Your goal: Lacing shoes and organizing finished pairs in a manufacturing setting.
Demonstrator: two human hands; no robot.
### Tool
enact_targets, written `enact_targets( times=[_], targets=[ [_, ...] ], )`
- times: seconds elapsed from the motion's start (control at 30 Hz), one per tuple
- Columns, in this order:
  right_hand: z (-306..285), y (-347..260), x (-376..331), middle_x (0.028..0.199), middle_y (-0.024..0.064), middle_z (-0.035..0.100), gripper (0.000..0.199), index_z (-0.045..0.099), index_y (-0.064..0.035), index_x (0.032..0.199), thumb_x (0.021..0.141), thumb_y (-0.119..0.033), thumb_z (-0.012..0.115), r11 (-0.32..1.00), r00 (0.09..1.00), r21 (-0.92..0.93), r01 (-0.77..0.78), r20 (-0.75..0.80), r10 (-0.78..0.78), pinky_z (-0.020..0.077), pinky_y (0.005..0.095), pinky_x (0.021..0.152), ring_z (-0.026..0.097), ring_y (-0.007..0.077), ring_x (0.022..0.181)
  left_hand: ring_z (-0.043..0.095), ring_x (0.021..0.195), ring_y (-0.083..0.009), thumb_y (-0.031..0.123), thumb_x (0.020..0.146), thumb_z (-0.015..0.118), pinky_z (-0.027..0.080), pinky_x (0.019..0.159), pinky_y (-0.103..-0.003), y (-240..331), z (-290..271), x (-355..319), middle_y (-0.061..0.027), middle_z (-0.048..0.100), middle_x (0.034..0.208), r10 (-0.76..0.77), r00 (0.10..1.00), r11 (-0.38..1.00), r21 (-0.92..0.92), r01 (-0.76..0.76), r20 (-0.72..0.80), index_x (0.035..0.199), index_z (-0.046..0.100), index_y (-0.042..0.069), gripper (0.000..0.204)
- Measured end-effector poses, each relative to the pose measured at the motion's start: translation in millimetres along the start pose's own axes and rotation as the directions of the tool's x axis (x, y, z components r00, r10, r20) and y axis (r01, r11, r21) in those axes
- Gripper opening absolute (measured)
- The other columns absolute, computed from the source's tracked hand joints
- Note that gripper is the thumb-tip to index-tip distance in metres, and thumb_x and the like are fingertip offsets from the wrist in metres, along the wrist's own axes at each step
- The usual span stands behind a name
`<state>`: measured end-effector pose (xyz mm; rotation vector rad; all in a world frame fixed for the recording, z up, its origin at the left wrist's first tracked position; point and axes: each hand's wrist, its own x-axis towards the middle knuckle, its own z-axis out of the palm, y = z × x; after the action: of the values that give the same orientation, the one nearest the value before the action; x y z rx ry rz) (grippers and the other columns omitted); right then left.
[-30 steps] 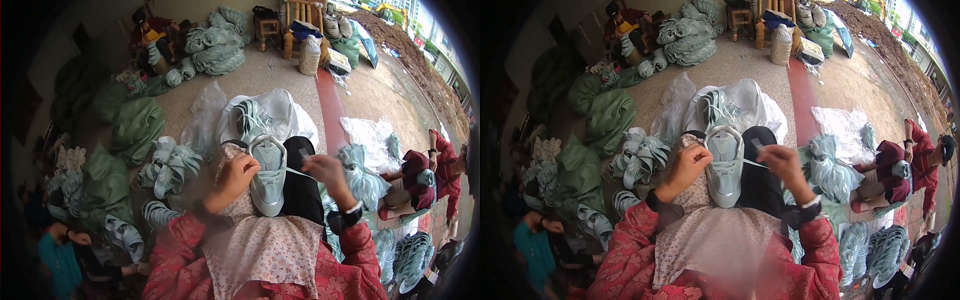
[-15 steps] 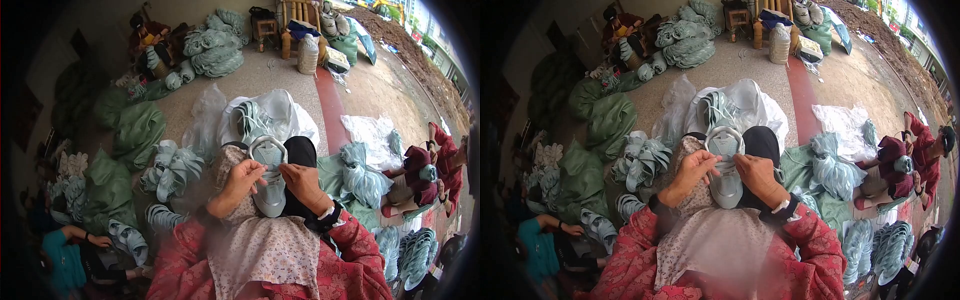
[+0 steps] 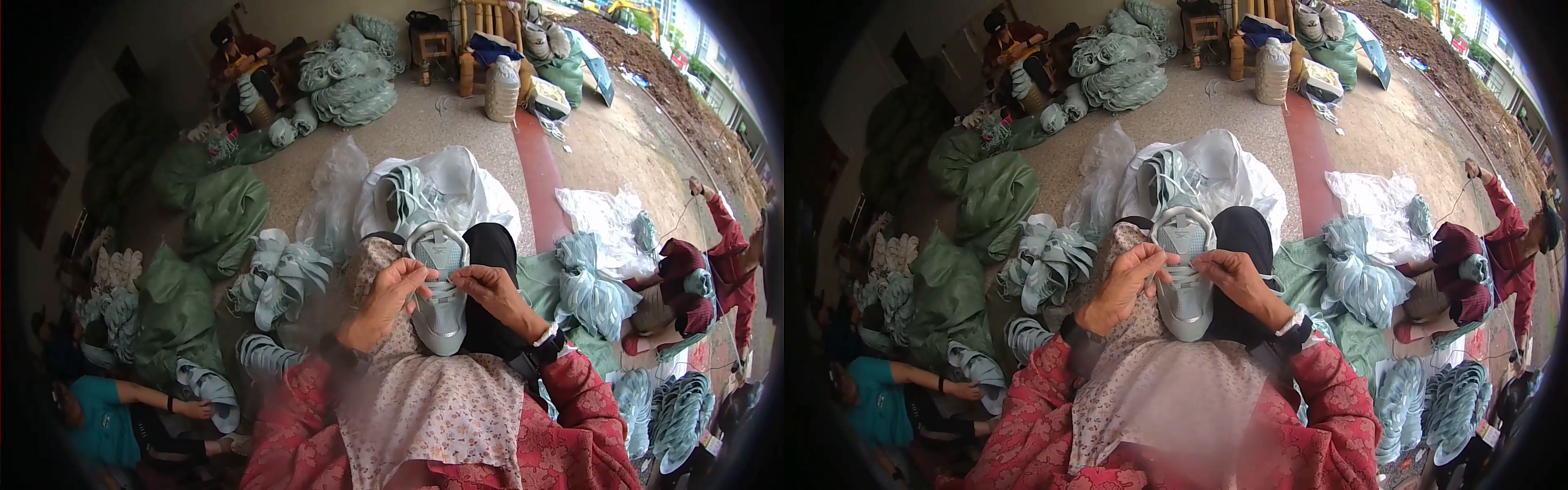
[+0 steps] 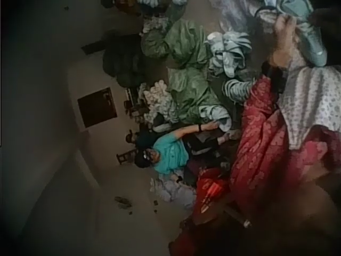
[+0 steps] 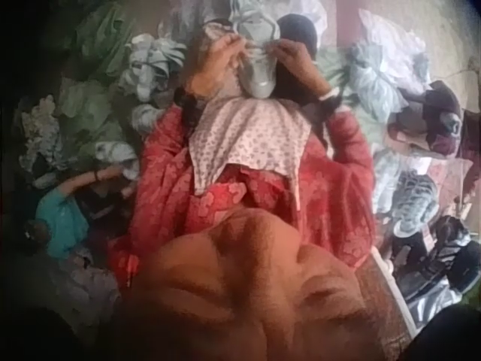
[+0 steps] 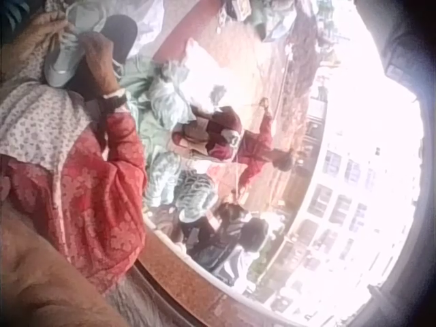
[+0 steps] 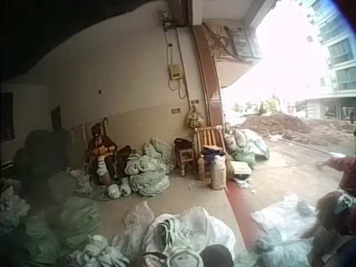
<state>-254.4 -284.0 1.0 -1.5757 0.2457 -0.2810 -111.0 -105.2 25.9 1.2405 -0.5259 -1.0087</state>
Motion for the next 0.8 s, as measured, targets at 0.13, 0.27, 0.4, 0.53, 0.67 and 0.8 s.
enact_targets(
  times=[0.13, 0.27, 0.4, 0.53, 0.67, 0.8],
  targets=[
    [1, -1, 1, 0.09, 0.0019, 0.062, 0.01, 0.07, -0.0008, 0.099, 0.092, -0.007, 0.066, 0.885, 0.978, -0.43, 0.179, -0.017, -0.207, 0.0462, 0.0249, 0.07, 0.056, 0.0094, 0.079, 0.06, 0.079, -0.0073, 0.024, 0.098, 0.06, 0.041, 0.051, -0.017, 0, 0, 1, -0.0095, 0.067, 0.111, -0.004, 1.0, 1.0, -0.01, 0.004, 0.009, 0.106, 0.054, 0.006, 0.02],
    [2, 7, 9, 0.087, 0.0036, 0.057, 0.009, 0.069, -0.0005, 0.097, 0.091, -0.008, 0.066, 0.896, 0.967, -0.387, 0.217, -0.037, -0.251, 0.0449, 0.0272, 0.071, 0.054, 0.0139, 0.08, 0.061, 0.079, -0.0073, 0.022, 0.098, 0.059, 0.041, 0.051, -0.016, -2, -1, 1, -0.0096, 0.067, 0.111, 0.013, 1.0, 1.0, 0.013, -0.013, 0.008, 0.106, 0.054, 0.006, 0.019],
    [3, 3, 11, 0.086, 0.0073, 0.055, 0.012, 0.067, 0.0004, 0.097, 0.091, -0.01, 0.066, 0.995, 0.999, -0.104, 0.013, -0.041, -0.017, 0.0451, 0.0298, 0.075, 0.055, 0.0186, 0.084, 0.063, 0.079, -0.0071, 0.021, 0.098, 0.059, 0.039, 0.05, -0.016, -5, 4, -1, -0.0076, 0.067, 0.111, 0.089, 0.995, 0.969, 0.235, -0.076, -0.046, 0.104, 0.056, 0.005, 0.018],
    [11, 15, 17, 0.089, 0.0113, 0.056, 0.014, 0.063, -0.0002, 0.098, 0.093, -0.013, 0.062, 0.941, 0.982, -0.308, 0.138, -0.08, -0.17, 0.0473, 0.035, 0.073, 0.06, 0.0247, 0.084, 0.063, 0.079, -0.0069, 0.022, 0.097, 0.061, 0.038, 0.049, -0.016, -10, 10, 3, -0.006, 0.067, 0.112, 0.133, 0.988, 0.953, 0.283, -0.106, -0.079, 0.104, 0.057, 0.004, 0.019],
    [30, 6, 9, 0.09, 0.0156, 0.057, 0.013, 0.058, -0.0025, 0.1, 0.094, -0.013, 0.06, 0.772, 0.942, -0.628, 0.103, -0.187, -0.278, 0.0489, 0.041, 0.069, 0.063, 0.033, 0.079, 0.064, 0.079, -0.0071, 0.022, 0.097, 0.061, 0.038, 0.049, -0.016, -8, 10, 1, -0.0069, 0.067, 0.113, 0.088, 0.993, 0.967, 0.246, -0.065, -0.083, 0.104, 0.057, 0.005, 0.019],
    [24, -10, 4, 0.088, 0.0135, 0.06, 0.015, 0.056, -0.0059, 0.105, 0.092, -0.01, 0.061, 0.748, 0.941, -0.657, 0.097, -0.183, -0.283, 0.0489, 0.0404, 0.063, 0.062, 0.032, 0.074, 0.04, 0.048, 0.0, 0.024, 0.096, 0.062, 0.029, 0.044, -0.017, -10, 16, 2, -0.0021, 0.066, 0.075, 0.15, 0.983, 0.978, 0.162, -0.132, -0.108, 0.101, 0.061, 0.007, 0.017]
  ],
)
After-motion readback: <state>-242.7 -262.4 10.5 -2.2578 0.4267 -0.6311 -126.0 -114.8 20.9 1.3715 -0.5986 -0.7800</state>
